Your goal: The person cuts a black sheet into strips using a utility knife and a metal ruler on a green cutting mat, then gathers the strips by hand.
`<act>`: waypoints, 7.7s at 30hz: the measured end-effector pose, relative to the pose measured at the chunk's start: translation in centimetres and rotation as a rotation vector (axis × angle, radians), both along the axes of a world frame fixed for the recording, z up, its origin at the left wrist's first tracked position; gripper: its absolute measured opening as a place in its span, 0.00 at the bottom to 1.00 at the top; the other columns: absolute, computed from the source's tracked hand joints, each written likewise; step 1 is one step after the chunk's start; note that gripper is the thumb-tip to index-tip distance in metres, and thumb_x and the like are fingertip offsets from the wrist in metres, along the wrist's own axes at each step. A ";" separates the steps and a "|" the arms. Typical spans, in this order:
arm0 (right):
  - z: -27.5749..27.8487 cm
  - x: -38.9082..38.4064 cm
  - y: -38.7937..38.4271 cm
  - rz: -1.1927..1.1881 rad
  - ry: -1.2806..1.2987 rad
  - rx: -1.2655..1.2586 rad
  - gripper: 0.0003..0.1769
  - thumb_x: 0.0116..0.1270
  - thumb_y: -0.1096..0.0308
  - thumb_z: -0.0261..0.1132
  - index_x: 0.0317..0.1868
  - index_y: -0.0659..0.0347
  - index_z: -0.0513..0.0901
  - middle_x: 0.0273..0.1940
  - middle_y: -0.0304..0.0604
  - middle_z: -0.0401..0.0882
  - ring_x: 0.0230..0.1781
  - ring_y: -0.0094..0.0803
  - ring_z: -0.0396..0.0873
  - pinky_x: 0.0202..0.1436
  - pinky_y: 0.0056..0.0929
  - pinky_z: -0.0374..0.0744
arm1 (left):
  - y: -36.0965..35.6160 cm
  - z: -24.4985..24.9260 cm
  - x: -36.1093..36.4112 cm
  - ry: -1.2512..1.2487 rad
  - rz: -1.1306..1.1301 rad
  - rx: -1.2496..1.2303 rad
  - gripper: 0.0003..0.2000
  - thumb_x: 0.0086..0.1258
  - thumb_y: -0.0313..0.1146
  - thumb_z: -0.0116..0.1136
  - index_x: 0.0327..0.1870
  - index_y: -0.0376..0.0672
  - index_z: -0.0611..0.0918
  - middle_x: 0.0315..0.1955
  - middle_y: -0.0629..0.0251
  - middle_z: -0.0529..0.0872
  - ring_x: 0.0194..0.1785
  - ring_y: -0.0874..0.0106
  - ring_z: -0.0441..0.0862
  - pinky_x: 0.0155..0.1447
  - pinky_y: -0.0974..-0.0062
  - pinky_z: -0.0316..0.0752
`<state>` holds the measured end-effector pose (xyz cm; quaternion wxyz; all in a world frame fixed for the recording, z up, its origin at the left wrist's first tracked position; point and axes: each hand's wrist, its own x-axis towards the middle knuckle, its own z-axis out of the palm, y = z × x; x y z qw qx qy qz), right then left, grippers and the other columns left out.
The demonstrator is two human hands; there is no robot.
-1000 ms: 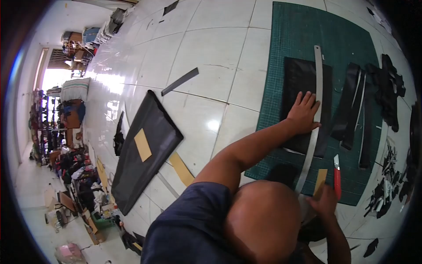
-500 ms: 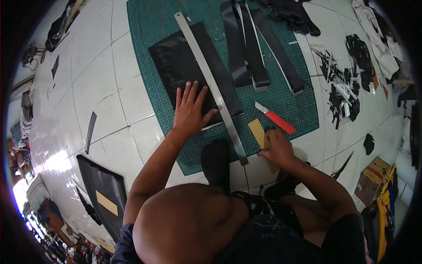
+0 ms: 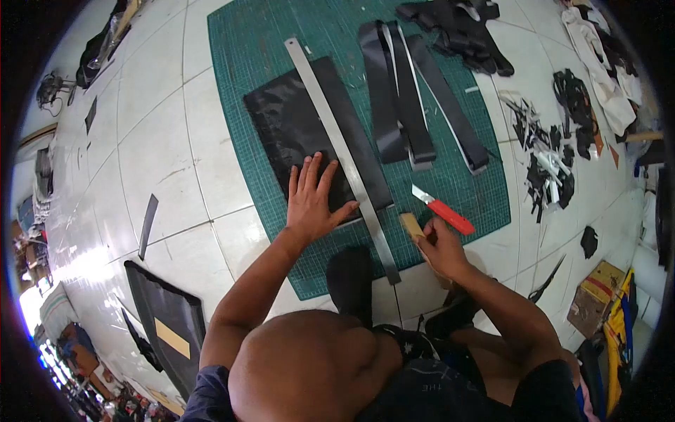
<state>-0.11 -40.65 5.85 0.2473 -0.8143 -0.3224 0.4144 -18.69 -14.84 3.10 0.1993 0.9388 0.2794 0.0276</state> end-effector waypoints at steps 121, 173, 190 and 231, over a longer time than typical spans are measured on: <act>-2.3 -9.1 5.3 0.003 -0.446 0.102 0.22 0.56 0.62 0.80 0.47 0.59 0.79 0.39 0.41 0.82 0.38 0.37 0.84 0.41 0.35 0.83 | 17.2 -7.3 9.7 -0.365 0.126 0.318 0.23 0.74 0.45 0.56 0.65 0.42 0.77 0.67 0.55 0.77 0.76 0.51 0.67 0.79 0.43 0.54; -4.9 -6.4 5.3 -0.450 0.017 0.215 0.13 0.71 0.62 0.70 0.44 0.64 0.81 0.32 0.41 0.82 0.29 0.29 0.80 0.35 0.29 0.79 | 19.0 -2.2 8.4 0.090 -0.108 0.057 0.68 0.36 0.67 0.81 0.78 0.35 0.60 0.79 0.47 0.56 0.82 0.46 0.49 0.83 0.48 0.51; -2.9 -5.0 3.3 -0.328 -0.098 0.179 0.14 0.69 0.63 0.71 0.43 0.65 0.81 0.32 0.42 0.82 0.28 0.29 0.80 0.34 0.30 0.79 | 18.1 -0.8 9.1 0.247 -0.087 0.095 0.70 0.38 0.72 0.77 0.79 0.33 0.57 0.79 0.45 0.54 0.83 0.47 0.46 0.83 0.45 0.44; -2.9 -7.8 6.0 0.002 -0.346 0.166 0.26 0.57 0.54 0.79 0.43 0.61 0.75 0.36 0.51 0.81 0.38 0.55 0.82 0.40 0.48 0.79 | 14.0 0.2 8.5 0.354 -0.102 0.107 0.75 0.35 0.76 0.74 0.79 0.27 0.52 0.79 0.41 0.53 0.83 0.46 0.47 0.82 0.46 0.51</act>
